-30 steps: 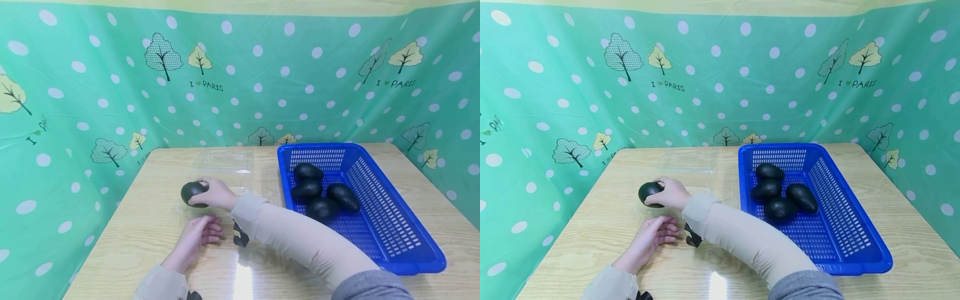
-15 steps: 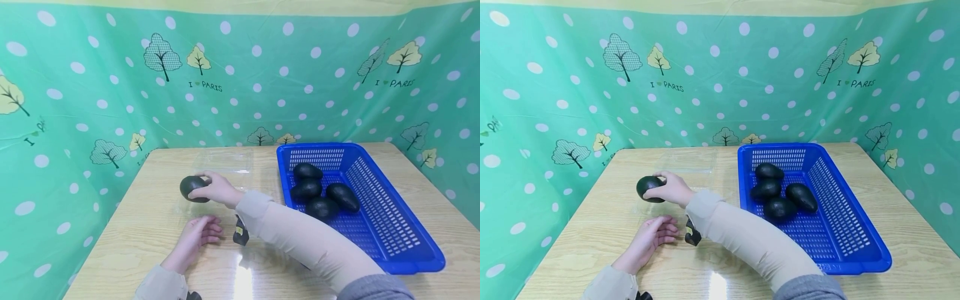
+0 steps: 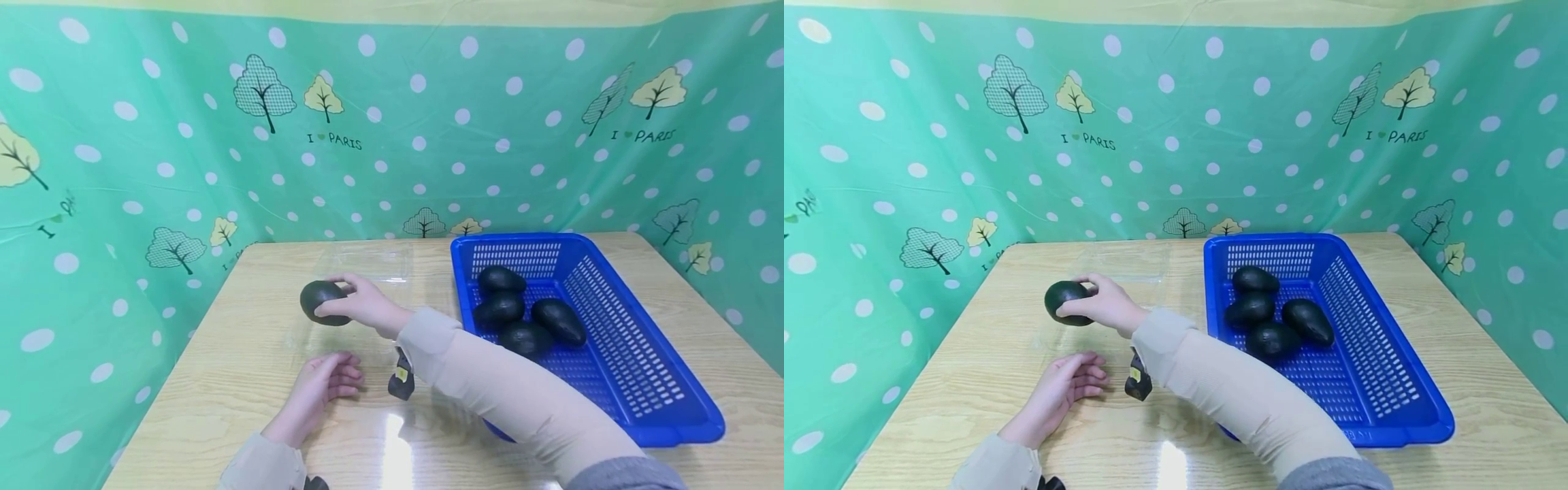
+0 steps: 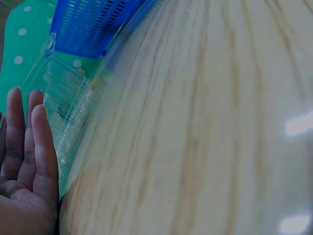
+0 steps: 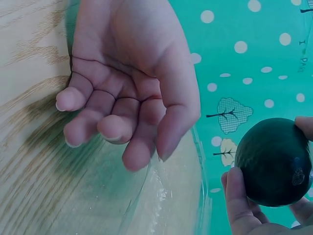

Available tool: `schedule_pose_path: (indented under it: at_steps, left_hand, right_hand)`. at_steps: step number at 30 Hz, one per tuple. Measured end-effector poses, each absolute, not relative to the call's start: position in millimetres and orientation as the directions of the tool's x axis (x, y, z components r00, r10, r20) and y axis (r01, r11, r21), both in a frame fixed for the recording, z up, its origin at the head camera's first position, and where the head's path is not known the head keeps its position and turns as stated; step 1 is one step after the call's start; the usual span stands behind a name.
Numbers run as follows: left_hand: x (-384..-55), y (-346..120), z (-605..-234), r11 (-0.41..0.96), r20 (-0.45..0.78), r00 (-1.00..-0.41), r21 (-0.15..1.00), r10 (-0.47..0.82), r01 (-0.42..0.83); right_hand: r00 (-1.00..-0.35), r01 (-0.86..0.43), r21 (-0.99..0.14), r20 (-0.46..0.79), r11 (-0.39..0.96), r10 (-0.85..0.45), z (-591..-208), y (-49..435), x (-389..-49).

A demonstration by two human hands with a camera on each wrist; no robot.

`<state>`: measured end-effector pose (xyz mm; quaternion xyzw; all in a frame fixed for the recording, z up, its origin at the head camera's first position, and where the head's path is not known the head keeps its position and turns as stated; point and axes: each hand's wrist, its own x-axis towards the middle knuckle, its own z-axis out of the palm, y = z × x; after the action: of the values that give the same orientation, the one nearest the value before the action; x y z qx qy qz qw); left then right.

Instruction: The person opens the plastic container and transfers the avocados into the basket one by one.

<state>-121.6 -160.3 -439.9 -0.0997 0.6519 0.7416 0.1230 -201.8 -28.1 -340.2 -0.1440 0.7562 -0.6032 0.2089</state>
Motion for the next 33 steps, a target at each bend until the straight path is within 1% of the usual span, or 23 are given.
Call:
schedule_pose_path:
  at_steps: [11, 33]
  left_hand:
    - [-121, -163, -439, -0.092, -0.312, -0.948, 0.944, 0.061, -0.316]
    - [-120, -162, -437, -0.090, -0.315, -0.946, 0.943, 0.073, -0.321]
  right_hand:
    - [-0.875, 0.053, -0.977, -0.146, 0.208, -0.461, -339, -16, -201]
    - [-0.867, 0.090, -0.976, -0.175, 0.198, -0.467, -330, 14, -195]
